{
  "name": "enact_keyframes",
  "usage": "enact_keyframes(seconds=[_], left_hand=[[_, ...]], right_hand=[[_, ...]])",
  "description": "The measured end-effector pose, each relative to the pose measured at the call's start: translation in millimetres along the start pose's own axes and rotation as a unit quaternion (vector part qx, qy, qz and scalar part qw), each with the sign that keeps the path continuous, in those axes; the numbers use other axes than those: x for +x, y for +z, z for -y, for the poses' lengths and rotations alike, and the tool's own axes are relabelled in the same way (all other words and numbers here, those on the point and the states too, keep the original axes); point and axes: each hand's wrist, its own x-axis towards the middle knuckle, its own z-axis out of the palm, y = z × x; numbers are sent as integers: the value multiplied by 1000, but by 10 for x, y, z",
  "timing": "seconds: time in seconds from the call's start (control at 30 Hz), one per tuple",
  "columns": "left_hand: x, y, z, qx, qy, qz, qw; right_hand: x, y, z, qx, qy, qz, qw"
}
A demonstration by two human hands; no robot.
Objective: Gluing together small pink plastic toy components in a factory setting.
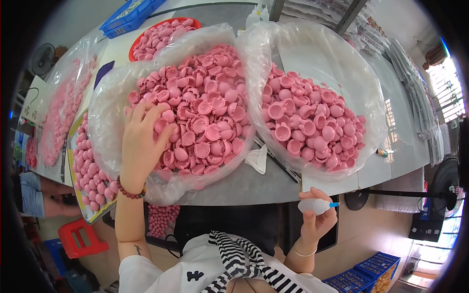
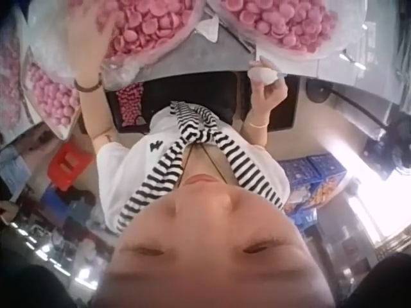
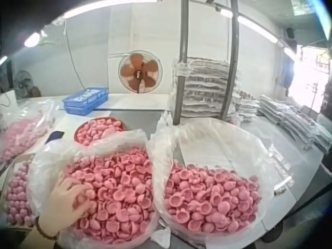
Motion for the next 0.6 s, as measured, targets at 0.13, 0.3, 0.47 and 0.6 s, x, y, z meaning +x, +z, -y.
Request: enact_keyframes(seconds=[0.13, 0.3, 0.47, 0.6], left_hand=[[-108, -19, 121, -68, -81, 76, 992], [-153, -16, 36, -133, -96, -19, 986], [-611, -283, -551, -459, -77, 41, 884], [-866, 126, -876, -663, -71, 292, 685]], right_hand=[[-2, 138, -39, 41, 28, 36, 998], [8, 227, -2, 26, 68, 53, 996], [54, 305, 181, 247, 123, 108, 955], [262, 506, 332, 346, 185, 201, 897]])
